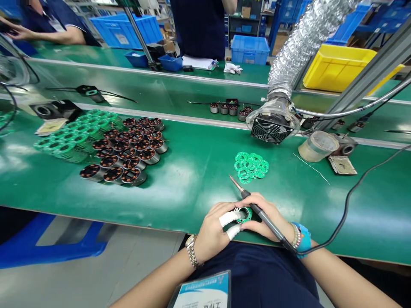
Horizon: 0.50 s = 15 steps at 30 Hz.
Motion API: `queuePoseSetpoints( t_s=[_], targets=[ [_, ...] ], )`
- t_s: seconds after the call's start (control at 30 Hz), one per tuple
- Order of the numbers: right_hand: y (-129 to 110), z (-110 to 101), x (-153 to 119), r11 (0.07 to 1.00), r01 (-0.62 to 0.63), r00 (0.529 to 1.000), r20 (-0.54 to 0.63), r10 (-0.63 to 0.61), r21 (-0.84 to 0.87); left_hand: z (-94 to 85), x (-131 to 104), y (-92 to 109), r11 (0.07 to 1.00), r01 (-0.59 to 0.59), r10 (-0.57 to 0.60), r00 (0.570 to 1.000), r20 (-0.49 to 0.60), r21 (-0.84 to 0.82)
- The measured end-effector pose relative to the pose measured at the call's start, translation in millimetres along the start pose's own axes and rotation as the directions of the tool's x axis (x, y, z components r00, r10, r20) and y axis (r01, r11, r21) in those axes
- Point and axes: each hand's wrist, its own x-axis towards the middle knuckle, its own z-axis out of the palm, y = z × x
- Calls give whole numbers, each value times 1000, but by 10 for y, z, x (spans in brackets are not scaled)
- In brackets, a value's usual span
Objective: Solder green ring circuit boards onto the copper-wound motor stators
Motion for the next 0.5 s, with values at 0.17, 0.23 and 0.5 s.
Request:
queuePoseSetpoints(
  t_s=[0.17, 0.23, 0.5],
  targets=[
    [-40, -18, -33, 999, 12, 999, -51, -14, -40, 0, -11, -2, 1000, 9, -9, 999, -38, 11],
    [-41, -21, -63, 998, 0, 996, -92, -6, -68, -1, -14, 1, 1000, 10, -10, 999, -35, 9],
    [-16, -12, -71, 998, -24, 994, -106, 17, -64, 46, -24, -9, 999, 37, -37, 998, -47, 5]
  ],
)
